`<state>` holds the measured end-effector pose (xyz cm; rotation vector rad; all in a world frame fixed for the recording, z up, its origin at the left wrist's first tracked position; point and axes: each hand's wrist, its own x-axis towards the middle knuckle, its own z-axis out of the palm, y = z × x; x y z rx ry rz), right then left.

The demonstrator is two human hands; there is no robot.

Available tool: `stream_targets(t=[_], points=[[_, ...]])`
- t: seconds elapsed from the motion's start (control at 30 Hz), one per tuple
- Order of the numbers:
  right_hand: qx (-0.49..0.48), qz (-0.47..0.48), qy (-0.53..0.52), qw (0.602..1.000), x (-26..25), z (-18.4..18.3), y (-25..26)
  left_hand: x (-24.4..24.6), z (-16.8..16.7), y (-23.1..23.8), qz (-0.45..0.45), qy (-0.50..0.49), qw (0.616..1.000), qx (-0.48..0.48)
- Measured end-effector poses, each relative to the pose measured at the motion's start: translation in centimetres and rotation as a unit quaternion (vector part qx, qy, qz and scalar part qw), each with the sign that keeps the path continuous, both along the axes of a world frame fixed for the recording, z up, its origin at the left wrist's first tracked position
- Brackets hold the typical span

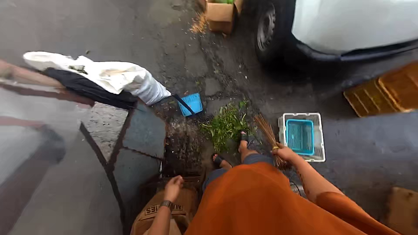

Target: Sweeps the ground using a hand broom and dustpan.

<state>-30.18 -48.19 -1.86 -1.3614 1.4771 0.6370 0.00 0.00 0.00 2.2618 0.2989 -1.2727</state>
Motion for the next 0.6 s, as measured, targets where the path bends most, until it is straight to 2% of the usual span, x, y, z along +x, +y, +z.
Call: stream_targets(t=[0.1, 0.17, 0.23, 0.33, 0.43, 0.5, 0.6], points=[[0.039, -0.161, -0.062, 0.984, -3.1, 0.1, 0.5, 2.0, 1.7, -2.5, 0.036, -0.039, 0.999, 0.0], [0.093, -0.209, -0.066, 0.971, -4.9, -0.4, 0.2, 1.3, 2.1, -3.5, 0.07, -0.06, 0.996, 0.001], [0.117, -0.167, -0.021, 0.979, -6.3, -2.2, -0.8, -0.4, 1.6, -4.2, 0.1, -0.072, 0.992, -0.005], [0.105, -0.073, 0.055, 0.99, -7.5, -6.7, -3.1, -4.1, 1.6, -6.6, 0.139, -0.066, 0.988, -0.013], [0.111, 0.046, 0.136, 0.983, -5.6, -8.3, -3.4, -4.6, 1.9, -9.7, 0.09, -0.063, 0.994, -0.009], [0.098, 0.086, 0.15, 0.98, -4.5, -8.7, -3.2, -2.7, 1.6, -12.4, 0.018, -0.082, 0.996, -0.009], [0.079, 0.033, 0.116, 0.989, -3.5, -9.4, -2.3, 2.7, 0.8, -17.2, -0.03, -0.111, 0.993, -0.016]])
